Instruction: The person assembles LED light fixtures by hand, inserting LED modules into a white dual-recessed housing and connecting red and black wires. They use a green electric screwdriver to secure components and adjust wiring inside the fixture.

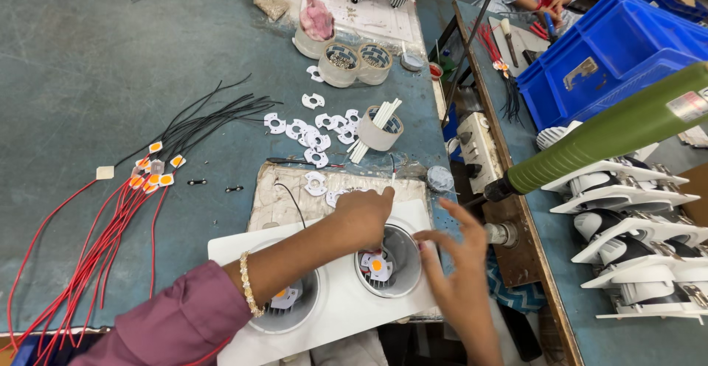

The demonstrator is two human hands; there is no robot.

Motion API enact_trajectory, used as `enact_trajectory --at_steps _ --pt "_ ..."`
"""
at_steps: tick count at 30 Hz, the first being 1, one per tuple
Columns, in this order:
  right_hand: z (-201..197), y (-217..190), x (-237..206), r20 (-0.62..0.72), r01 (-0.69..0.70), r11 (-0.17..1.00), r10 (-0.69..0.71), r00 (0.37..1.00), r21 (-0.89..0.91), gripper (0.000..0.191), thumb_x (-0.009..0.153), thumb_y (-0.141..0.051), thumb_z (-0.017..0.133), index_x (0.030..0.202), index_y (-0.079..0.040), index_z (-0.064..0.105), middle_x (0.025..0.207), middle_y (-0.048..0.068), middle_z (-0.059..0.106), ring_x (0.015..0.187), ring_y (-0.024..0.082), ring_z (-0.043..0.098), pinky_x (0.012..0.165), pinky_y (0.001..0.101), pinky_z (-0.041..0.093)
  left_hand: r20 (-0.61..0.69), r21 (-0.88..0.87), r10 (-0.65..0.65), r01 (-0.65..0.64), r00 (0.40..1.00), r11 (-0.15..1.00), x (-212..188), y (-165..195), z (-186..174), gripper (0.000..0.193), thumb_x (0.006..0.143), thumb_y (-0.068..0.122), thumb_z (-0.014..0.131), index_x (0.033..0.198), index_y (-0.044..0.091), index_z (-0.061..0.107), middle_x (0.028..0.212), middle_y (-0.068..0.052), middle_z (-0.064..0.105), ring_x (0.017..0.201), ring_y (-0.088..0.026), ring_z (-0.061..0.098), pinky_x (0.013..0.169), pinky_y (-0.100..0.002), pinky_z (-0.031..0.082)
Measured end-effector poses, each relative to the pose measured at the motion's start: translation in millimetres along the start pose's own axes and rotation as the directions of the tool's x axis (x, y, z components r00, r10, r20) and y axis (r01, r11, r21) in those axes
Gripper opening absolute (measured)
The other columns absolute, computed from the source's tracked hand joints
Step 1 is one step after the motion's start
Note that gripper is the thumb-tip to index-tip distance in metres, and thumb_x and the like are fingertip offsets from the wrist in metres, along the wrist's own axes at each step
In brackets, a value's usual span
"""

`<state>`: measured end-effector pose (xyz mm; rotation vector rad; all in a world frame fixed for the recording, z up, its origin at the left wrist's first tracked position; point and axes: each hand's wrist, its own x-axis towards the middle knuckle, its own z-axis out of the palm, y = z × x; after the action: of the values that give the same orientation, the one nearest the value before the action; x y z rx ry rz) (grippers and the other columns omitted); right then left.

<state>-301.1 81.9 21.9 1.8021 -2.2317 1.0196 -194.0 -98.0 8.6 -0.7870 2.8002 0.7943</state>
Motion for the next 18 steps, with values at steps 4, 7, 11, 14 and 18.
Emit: enact_trajectory --at_steps 4,7,11,14,18 --pt "6.1 -21.2 10.3 0.222 0.08 0.997 -0.079 0.972 0.005 0.022 0.078 -0.007 0.066 0.093 -0.012 0.082 0.157 0.014 0.043 0.148 0.038 0.029 0.117 0.0502 0.017 -0.125 -0.023 0.022 -0.025 0.992 0.999 -9.9 -0.7 6.8 0.094 0.06 0.019 0.095 0.136 0.009 0.042 0.116 -0.02 0.065 0.105 -0.038 0.068 0.078 -0.048 0.058" --pt "6.7 -20.5 17.5 0.283 0.135 0.991 -0.134 0.95 0.019 0.027 0.077 -0.008 0.062 0.094 -0.014 0.082 0.159 0.013 0.041 0.151 0.038 0.026 0.119 0.0517 0.016 -0.162 -0.071 0.046 -0.058 0.986 0.996 -14.2 -4.3 4.8 0.09 0.064 0.018 0.092 0.138 0.009 0.039 0.108 -0.02 0.067 0.1 -0.039 0.069 0.075 -0.049 0.059" --pt "5.9 -14.9 16.8 0.313 0.21 0.977 -0.21 0.926 0.036 0.03 0.079 -0.013 0.061 0.099 -0.015 0.083 0.16 0.014 0.038 0.152 0.04 0.023 0.119 0.0539 0.017 -0.183 -0.116 0.077 -0.099 0.98 0.988 -16.6 -6.4 0.9 0.085 0.065 0.017 0.091 0.134 0.008 0.042 0.098 -0.018 0.072 0.096 -0.039 0.071 0.076 -0.049 0.057" --pt "5.7 -13.3 16.2 0.329 0.222 0.975 -0.218 0.919 0.027 0.029 0.081 -0.018 0.063 0.103 -0.016 0.082 0.16 0.013 0.039 0.152 0.038 0.024 0.118 0.0539 0.019 -0.195 -0.121 0.098 -0.123 0.976 0.985 -17.1 -7.1 -0.6 0.081 0.065 0.019 0.091 0.131 0.008 0.045 0.095 -0.018 0.072 0.095 -0.039 0.071 0.076 -0.048 0.056" --pt "4.4 -15.1 18.5 0.345 0.277 0.961 -0.257 0.903 -0.008 0.03 0.083 -0.022 0.062 0.107 -0.017 0.081 0.16 0.013 0.039 0.151 0.038 0.026 0.118 0.0545 0.021 -0.217 -0.127 0.1 -0.129 0.971 0.983 -16.8 -7.9 -0.6 0.079 0.065 0.017 0.091 0.129 0.008 0.046 0.095 -0.018 0.073 0.095 -0.038 0.072 0.075 -0.048 0.057"
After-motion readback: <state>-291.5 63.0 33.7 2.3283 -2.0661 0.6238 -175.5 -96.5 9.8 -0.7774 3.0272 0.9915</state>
